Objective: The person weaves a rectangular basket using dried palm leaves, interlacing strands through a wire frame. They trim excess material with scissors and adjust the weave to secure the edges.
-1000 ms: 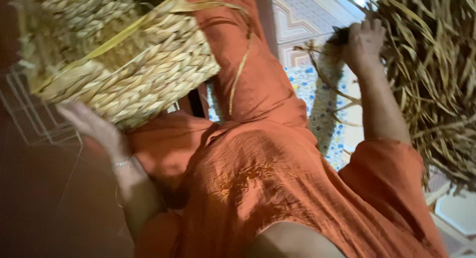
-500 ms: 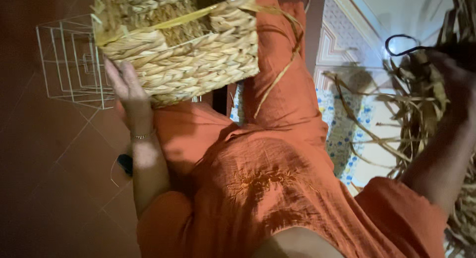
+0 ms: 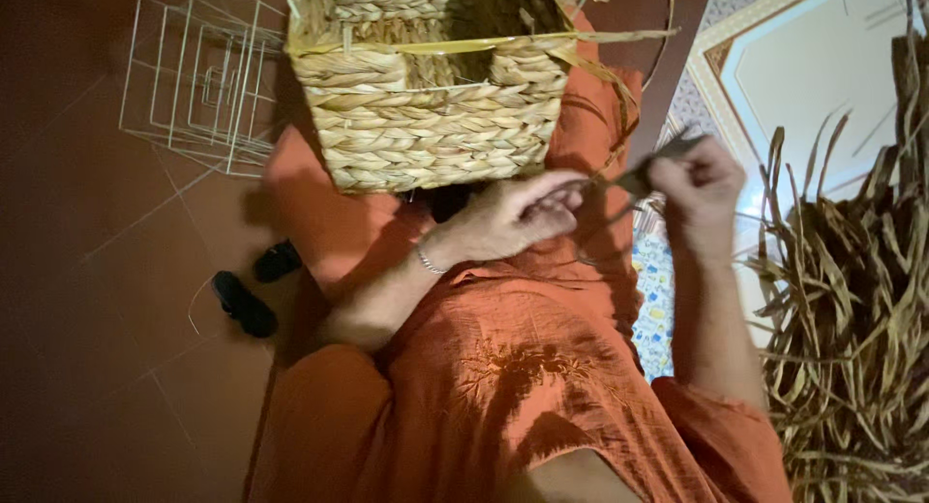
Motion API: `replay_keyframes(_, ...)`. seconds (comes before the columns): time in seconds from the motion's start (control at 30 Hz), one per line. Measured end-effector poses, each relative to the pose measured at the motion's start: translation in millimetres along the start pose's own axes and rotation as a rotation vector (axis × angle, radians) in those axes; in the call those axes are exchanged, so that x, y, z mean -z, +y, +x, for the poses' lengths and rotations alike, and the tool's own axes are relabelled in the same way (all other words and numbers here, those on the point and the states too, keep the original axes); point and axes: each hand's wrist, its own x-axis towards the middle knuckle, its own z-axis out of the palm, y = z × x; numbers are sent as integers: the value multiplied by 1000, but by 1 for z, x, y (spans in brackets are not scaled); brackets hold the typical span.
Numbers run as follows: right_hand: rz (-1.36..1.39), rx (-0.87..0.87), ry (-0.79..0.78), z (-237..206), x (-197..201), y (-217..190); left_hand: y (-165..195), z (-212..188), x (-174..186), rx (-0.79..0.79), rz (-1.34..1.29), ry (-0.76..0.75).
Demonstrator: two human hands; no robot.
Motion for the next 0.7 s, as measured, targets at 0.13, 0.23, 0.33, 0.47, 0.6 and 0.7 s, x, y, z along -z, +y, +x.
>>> replay_keyframes(0.13,-88,-18,3,14,-68,-13,-23,-11,-9,160,-187,134)
replay_keyframes(0.23,-899,679,-37,1,-87,-30,-34,-22,-9,236,-265,305)
replay_keyframes(0.33,-1078,498,-93,-14,-98,-29,-38,-27,-15,159,-236,451)
replay_keyframes(0.47,-1092,515,-252,-23,-99,-17,-35,-25,-26,14,72,500)
replay_keyframes(0.6,-848,294,-277,-24,-91,-8,-27,-21,-34,-95,4,450)
replay_keyframes(0.7,-576,134,-286,-20,-82,-1,-21,-22,-34,-249,116,405)
